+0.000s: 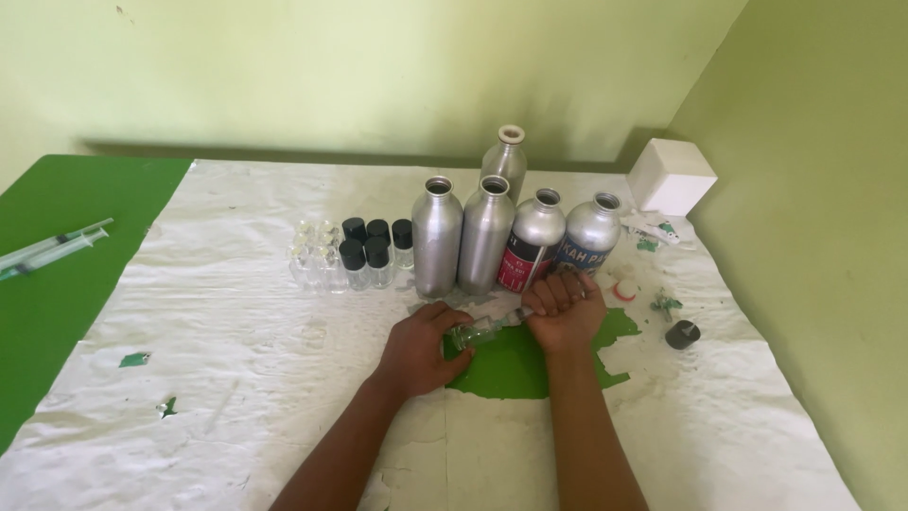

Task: Transferring perfume from large aluminum canisters into smaller glass sample bottles using a syringe.

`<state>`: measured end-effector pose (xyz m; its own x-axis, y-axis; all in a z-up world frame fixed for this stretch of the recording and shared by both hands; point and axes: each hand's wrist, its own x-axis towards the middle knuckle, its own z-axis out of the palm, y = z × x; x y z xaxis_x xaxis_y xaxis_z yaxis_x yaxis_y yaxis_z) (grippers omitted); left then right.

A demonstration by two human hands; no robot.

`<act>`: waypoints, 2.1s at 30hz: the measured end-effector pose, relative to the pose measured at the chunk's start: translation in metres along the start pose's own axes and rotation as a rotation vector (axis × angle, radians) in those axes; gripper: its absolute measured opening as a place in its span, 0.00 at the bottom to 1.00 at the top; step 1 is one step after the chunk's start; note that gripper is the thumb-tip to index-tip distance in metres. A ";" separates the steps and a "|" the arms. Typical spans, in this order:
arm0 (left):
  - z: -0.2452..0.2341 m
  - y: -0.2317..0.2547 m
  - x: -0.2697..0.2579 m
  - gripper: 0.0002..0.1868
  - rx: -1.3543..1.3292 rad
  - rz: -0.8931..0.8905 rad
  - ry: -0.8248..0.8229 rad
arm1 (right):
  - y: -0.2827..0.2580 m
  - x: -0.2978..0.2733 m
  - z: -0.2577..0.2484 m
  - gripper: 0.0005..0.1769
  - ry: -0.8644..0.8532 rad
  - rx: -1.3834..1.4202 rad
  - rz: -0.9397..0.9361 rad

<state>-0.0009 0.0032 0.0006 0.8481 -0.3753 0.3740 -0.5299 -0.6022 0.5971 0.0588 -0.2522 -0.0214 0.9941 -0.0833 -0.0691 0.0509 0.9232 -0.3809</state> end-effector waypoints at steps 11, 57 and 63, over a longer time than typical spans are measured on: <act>-0.004 0.005 0.001 0.20 -0.011 -0.034 -0.033 | 0.000 0.011 -0.020 0.24 -0.122 0.021 0.010; -0.004 0.004 0.002 0.21 -0.026 -0.021 -0.025 | -0.001 0.003 -0.003 0.24 0.177 0.058 -0.086; -0.006 0.007 0.001 0.20 -0.009 -0.016 0.002 | 0.001 -0.009 0.018 0.24 0.237 0.114 -0.084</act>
<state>-0.0040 0.0035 0.0094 0.8566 -0.3644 0.3654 -0.5160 -0.6017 0.6096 0.0516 -0.2436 -0.0047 0.9365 -0.2341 -0.2609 0.1557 0.9447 -0.2887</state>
